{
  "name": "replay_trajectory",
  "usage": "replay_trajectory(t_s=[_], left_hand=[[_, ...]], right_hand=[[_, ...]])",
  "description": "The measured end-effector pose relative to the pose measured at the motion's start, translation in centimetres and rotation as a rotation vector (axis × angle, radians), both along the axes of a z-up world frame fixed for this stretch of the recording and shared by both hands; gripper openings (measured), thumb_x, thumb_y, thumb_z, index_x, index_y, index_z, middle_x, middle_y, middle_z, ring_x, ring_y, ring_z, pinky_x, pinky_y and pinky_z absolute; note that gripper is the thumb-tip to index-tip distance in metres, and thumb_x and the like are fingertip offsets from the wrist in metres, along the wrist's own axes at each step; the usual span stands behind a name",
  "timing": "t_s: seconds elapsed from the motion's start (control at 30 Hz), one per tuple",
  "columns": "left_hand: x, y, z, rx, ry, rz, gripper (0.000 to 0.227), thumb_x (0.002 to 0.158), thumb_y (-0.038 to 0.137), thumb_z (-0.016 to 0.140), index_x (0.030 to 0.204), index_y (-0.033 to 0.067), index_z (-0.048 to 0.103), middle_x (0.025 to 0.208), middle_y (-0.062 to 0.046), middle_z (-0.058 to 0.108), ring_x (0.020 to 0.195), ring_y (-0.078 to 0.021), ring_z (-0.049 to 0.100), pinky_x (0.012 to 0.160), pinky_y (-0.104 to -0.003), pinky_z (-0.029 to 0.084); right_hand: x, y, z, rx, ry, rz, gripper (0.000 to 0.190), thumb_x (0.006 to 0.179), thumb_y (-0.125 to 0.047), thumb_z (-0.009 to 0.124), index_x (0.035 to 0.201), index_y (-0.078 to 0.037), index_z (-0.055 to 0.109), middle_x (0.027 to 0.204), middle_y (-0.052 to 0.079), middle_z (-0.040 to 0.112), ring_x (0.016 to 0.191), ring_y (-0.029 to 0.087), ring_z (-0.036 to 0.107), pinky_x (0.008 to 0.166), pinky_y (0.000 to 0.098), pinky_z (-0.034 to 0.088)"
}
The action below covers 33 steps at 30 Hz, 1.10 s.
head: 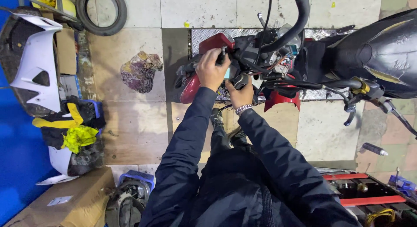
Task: The person works on the exposed wiring of a motorcycle, connecting various wire harnesses and connectors. They then attach a digital display unit to the handlebars and use a multimeter to test the electrical connections.
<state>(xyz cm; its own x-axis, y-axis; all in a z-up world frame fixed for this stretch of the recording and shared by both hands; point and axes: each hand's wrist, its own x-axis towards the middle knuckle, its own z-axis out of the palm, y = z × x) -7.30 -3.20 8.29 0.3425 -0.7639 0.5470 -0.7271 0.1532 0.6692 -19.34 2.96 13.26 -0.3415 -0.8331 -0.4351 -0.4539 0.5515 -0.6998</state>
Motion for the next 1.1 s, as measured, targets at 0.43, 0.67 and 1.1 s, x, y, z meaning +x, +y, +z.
replay_trajectory(t_s=[0.43, 0.67, 1.1], left_hand=[[3.3, 4.5, 1.2, 0.222, 0.626, -0.155, 0.040, 0.107, 0.033, 0.062, 0.143, 0.0169, 0.059, 0.137, -0.012, 0.065, 0.130, -0.0293, 0.060, 0.113, -0.044, 0.044], [2.7, 7.2, 0.0, 0.234, 0.746, -0.139, 0.047, 0.109, 0.029, 0.060, 0.151, 0.0132, 0.049, 0.149, -0.015, 0.053, 0.142, -0.0289, 0.045, 0.123, -0.044, 0.031], [1.4, 15.4, -11.4, 0.521, 0.936, 0.216, 0.021, 0.093, 0.030, 0.078, 0.113, 0.0255, 0.075, 0.112, -0.001, 0.076, 0.107, -0.0157, 0.071, 0.097, -0.030, 0.056]], right_hand=[[-0.5, -0.7, 0.6, 0.014, -0.156, -0.066, 0.049, 0.075, -0.037, 0.089, 0.112, -0.015, 0.065, 0.108, 0.015, 0.075, 0.114, 0.032, 0.068, 0.096, 0.0426, 0.054], [-4.5, 2.4, 0.7, 0.031, -0.225, -0.029, 0.054, 0.075, -0.034, 0.092, 0.115, -0.009, 0.066, 0.106, 0.019, 0.073, 0.108, 0.033, 0.069, 0.091, 0.0431, 0.054], [-14.8, 13.3, -8.2, 0.290, -0.128, -0.235, 0.055, 0.084, -0.040, 0.087, 0.125, -0.008, 0.071, 0.117, 0.017, 0.073, 0.117, 0.028, 0.067, 0.100, 0.0387, 0.053]])
